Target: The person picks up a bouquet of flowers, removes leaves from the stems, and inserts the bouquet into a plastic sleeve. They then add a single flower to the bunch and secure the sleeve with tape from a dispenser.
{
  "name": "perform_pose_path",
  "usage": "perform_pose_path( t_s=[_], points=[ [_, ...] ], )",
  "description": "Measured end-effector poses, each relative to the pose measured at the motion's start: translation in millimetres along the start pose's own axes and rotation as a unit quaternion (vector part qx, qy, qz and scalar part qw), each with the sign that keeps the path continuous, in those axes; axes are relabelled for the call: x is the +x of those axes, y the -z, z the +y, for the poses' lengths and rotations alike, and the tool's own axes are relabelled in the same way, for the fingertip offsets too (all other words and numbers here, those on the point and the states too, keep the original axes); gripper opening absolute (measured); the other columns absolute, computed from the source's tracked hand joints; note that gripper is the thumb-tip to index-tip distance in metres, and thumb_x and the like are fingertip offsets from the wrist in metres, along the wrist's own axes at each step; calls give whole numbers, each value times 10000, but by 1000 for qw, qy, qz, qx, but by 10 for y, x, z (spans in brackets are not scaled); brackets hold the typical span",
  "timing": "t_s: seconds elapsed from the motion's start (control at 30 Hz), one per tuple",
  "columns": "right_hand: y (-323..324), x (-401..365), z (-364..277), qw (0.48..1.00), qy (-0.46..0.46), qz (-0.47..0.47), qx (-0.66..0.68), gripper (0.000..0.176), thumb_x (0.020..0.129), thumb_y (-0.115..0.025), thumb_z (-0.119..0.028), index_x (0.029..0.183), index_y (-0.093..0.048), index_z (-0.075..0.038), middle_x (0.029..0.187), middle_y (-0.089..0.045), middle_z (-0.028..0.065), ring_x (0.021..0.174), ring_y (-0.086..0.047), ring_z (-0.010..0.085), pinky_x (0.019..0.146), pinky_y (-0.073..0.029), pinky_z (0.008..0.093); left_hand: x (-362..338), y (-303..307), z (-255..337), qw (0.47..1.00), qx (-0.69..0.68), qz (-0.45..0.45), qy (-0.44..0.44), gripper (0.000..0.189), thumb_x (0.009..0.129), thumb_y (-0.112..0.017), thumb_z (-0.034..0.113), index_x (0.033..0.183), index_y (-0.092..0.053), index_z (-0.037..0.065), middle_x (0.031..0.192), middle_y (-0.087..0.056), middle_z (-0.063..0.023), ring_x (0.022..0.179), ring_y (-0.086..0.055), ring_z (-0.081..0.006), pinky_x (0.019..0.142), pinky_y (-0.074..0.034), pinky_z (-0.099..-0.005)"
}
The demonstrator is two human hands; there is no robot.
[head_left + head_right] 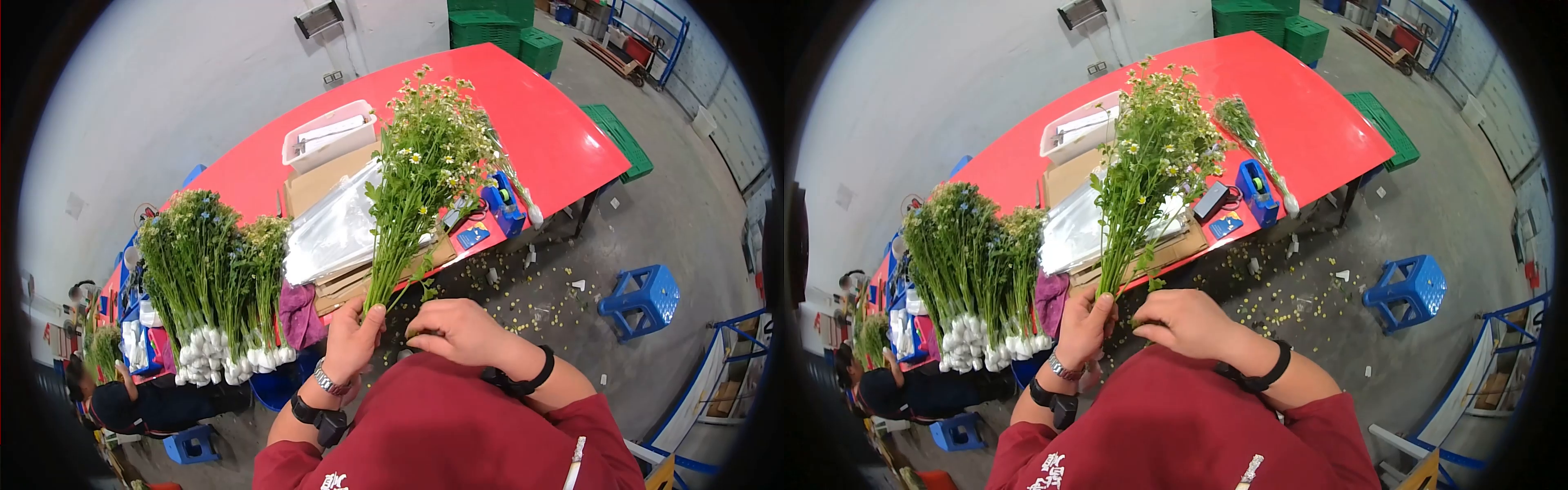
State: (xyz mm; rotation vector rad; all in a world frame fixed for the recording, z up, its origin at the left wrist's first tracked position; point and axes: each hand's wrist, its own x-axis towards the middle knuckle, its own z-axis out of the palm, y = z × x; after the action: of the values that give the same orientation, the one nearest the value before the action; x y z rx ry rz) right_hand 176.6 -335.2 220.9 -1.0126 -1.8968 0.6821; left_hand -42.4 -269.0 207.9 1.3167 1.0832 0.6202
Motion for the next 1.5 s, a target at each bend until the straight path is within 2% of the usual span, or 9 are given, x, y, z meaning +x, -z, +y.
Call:
perform_pose_path(
  t_s=[0.07, 0.2, 0.57, 0.87, 1.07, 1.1, 1.27, 1.37, 1.5],
  points=[
    [102, -13, -91, 987, -150, 63, -10, 303, 800, -832, -245, 1000, -690, -68, 840, -638, 51, 659, -609, 197, 601, -505, 331, -21, 12, 8, 1000, 0, 4, 3, 250, 1015, -620, 240, 1135, -643, 22, 732, -605, 25, 553, -506, -36, 496, -406, -210],
    [190, 69, -55, 947, -94, 306, -33, 403, 752, -891, -235, 1041, -686, -41, 822, -629, 35, 607, -541, 133, 550, -460, 279, -25, 2, -52, 1000, 8, 18, -17, 281, 1004, -639, 257, 1154, -644, 19, 725, -603, 27, 555, -503, -32, 496, -402, -211],
    [-14, 175, 45, 956, 9, 287, -55, 161, 843, -766, -39, 993, -721, -2, 807, -655, 112, 641, -619, 254, 577, -495, 336, -91, -76, 5, 997, 57, 23, -38, 346, 989, -662, 255, 1224, -643, 2, 750, -631, 21, 573, -503, -35, 520, -416, -224],
    [3, 103, 7, 975, -27, 220, -17, 117, 829, -781, -38, 935, -734, -20, 775, -649, 89, 638, -623, 210, 581, -494, 313, -87, -109, 61, 998, 65, 19, -16, 314, 986, -647, 210, 1219, -645, -1, 770, -644, 13, 605, -523, -39, 547, -438, -231],
    [-153, -1, 137, 991, 34, -123, 39, 113, 897, -701, -170, 935, -709, -64, 843, -655, 97, 805, -651, 315, 719, -528, 418, -11, -114, -104, 994, 56, 21, -90, 331, 984, -647, 231, 1220, -639, -1, 761, -644, 12, 587, -540, -47, 535, -448, -230],
    [-165, -35, 250, 979, -9, -202, -1, 212, 888, -716, -254, 985, -726, -66, 956, -676, 131, 935, -658, 339, 820, -536, 436, -19, -96, -75, 996, 60, 11, -66, 338, 984, -649, 238, 1223, -635, -1, 772, -645, 7, 591, -541, -49, 537, -448, -230],
    [31, -125, 319, 962, -150, -160, -166, 667, 785, -823, -426, 1319, -635, -73, 1363, -551, 226, 1197, -587, 363, 1006, -501, 409, -55, -102, -97, 997, 35, 0, -73, 342, 977, -643, 239, 1221, -630, 0, 787, -637, 4, 593, -529, -41, 527, -428, -220],
    [118, -35, 305, 956, -268, -61, 105, 877, 829, -828, -408, 1492, -409, -17, 1384, -568, 179, 1234, -581, 272, 1001, -500, 361, -32, -120, -228, 993, 51, -10, -104, 323, 968, -626, 189, 1220, -626, -12, 887, -696, -30, 719, -621, -107, 659, -508, -275],
    [18, -44, 443, 878, -164, 33, 448, 662, 836, -847, -182, 1397, -530, -29, 1254, -666, 70, 1161, -608, 164, 965, -519, 335, 14, -171, -382, 985, 99, -33, -136, 340, 928, -645, 166, 1217, -624, -12, 1031, -730, -131, 912, -693, -205, 832, -528, -332]
  ],
)
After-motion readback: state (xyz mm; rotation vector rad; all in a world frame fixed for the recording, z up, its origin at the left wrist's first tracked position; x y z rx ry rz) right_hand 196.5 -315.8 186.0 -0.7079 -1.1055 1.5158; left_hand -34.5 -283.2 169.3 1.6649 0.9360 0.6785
